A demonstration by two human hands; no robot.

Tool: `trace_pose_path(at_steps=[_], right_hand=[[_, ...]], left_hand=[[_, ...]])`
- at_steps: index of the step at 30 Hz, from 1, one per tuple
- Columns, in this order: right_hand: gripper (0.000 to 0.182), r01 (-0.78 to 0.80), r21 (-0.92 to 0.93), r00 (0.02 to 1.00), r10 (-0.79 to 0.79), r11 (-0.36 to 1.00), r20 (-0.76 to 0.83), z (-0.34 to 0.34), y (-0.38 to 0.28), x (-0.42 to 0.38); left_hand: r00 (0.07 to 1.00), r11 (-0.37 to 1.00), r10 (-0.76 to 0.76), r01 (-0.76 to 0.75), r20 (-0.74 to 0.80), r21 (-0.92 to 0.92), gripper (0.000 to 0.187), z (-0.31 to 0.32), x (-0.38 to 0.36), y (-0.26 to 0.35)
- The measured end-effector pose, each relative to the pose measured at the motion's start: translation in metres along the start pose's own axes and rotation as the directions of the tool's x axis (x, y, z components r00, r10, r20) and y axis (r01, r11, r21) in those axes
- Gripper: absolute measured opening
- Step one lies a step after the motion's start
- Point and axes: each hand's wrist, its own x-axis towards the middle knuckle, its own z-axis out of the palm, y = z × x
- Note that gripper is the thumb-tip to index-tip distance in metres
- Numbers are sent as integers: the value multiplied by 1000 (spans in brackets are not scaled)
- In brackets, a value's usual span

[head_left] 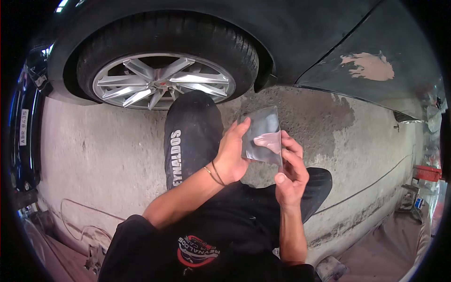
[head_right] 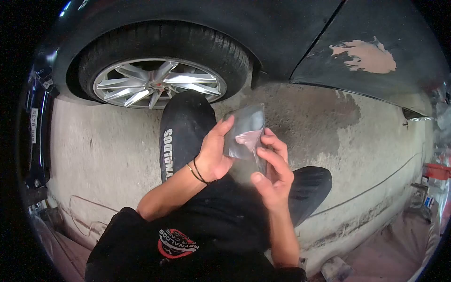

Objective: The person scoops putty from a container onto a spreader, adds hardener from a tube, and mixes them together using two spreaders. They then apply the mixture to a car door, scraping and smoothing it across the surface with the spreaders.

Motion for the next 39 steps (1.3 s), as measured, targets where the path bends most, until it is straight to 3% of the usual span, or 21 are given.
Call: trace_pose_path(at_steps=[3,5,7,10,13,16,19,20,21,22,24,26,27,28,29,30,31,32,35,38,39], right_hand=[[50,-136,-135,988,144,982,52,-18,16,-12],[45,-130,-566,957,252,814,143,-40,-5,-5],[41,32,-776,937,252,630,243,-55,-19,0],[43,194,-808,922,179,556,345,-50,-61,20],[43,390,-790,832,186,474,522,-28,-94,40],[43,453,-770,782,214,448,585,-5,-103,50],[43,495,-779,765,233,385,600,3,-96,49],[43,503,-788,767,238,355,596,1,-96,49],[42,490,-801,794,203,344,573,-3,-100,51],[40,476,-814,821,164,332,547,-8,-104,53],[37,449,-811,855,82,375,512,-28,-106,58],[40,231,-622,957,-59,748,284,-50,-91,54],[42,148,-441,984,-88,885,153,-59,-77,50],[56,109,-87,994,-108,990,16,-65,-55,46],[60,56,243,992,-25,969,-126,-62,-54,48],[64,46,554,969,97,831,-226,-55,-54,52],[68,76,801,933,242,594,-267,-52,-53,56],[70,104,876,950,213,471,-227,-55,-48,59],[57,108,809,884,317,577,-344,-61,-40,72],[55,103,743,847,334,661,-414,-67,-32,94],[55,109,711,833,327,694,-447,-67,-31,103]], left_hand=[[993,997,71,-75,89,33,39,-18,-8,8],[987,988,93,-108,131,112,38,-21,-14,19],[985,970,76,-108,152,216,37,-19,-18,39],[964,933,6,-101,265,345,36,-27,-3,53],[947,886,-60,-95,316,454,34,-19,3,51],[933,836,-81,-128,351,534,31,-14,7,46],[877,700,85,-390,473,598,34,2,-3,47],[837,646,206,-506,508,571,38,6,-8,50],[847,662,230,-497,479,561,43,12,-16,65],[874,711,363,-483,322,511,48,29,-32,79],[796,739,543,-604,268,298,33,28,-40,114],[775,781,506,-598,378,181,36,14,-49,141],[782,815,467,-562,412,143,38,-2,-44,146],[832,864,417,-488,365,124,40,-22,-33,144],[877,905,363,-412,315,103,43,-41,-22,139],[913,928,300,-347,276,139,38,-46,-22,127],[921,933,265,-320,286,165,39,-61,-17,116],[953,961,201,-237,228,145,40,-75,-8,104],[959,978,164,-189,232,91,44,-117,15,78],[930,984,149,-172,337,39,42,-109,13,80],[940,982,156,-182,303,59,41,-106,12,78]])
